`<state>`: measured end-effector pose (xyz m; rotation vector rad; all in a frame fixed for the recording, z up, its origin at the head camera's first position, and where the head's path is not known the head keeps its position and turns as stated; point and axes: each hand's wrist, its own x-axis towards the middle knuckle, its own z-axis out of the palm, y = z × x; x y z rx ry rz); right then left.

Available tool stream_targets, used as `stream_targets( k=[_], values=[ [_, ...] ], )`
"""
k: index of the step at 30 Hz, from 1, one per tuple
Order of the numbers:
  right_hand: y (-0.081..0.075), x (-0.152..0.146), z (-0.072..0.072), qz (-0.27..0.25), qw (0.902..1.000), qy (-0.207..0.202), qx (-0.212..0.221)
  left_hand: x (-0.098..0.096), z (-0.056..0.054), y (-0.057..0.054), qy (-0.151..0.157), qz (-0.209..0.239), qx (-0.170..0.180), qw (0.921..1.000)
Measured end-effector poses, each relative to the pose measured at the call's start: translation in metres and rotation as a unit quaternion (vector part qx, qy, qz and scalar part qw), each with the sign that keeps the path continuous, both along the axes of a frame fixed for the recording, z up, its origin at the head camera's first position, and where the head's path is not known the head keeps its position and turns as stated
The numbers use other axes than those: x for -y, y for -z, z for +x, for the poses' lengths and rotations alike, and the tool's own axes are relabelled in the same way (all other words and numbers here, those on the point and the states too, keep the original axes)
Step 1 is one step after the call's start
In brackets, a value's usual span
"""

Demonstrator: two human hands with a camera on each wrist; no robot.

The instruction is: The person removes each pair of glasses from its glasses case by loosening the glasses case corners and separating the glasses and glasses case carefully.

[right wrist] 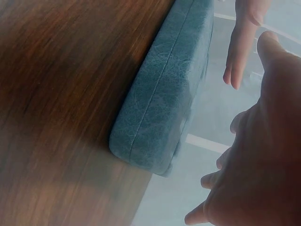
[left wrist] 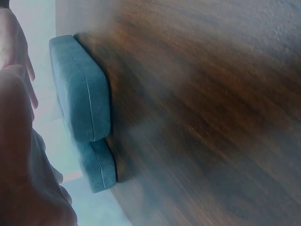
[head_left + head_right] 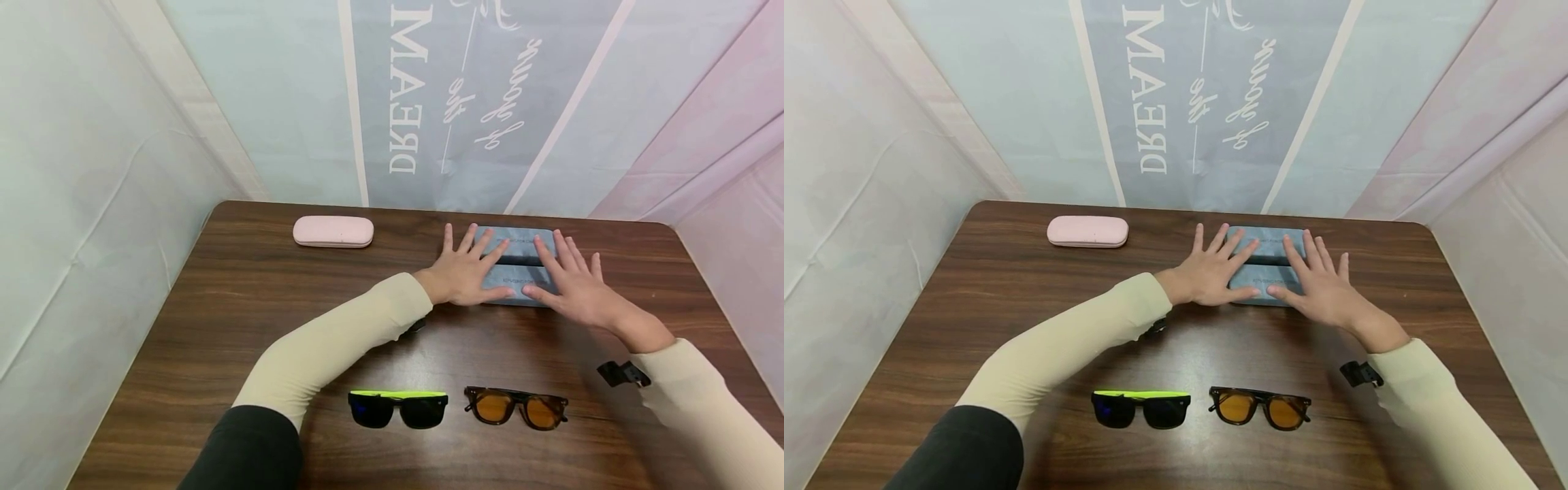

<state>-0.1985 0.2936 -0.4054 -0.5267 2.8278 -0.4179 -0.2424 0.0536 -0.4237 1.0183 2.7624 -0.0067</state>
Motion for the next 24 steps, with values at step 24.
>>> stream_targets(
  k=[24],
  values=[
    [-0.011, 0.017, -0.020, 0.028, 0.9993, -0.011, 0.021, 0.043, -0.019, -0.010, -0.040, 0.009, -0.003, 0.9992]
  ],
)
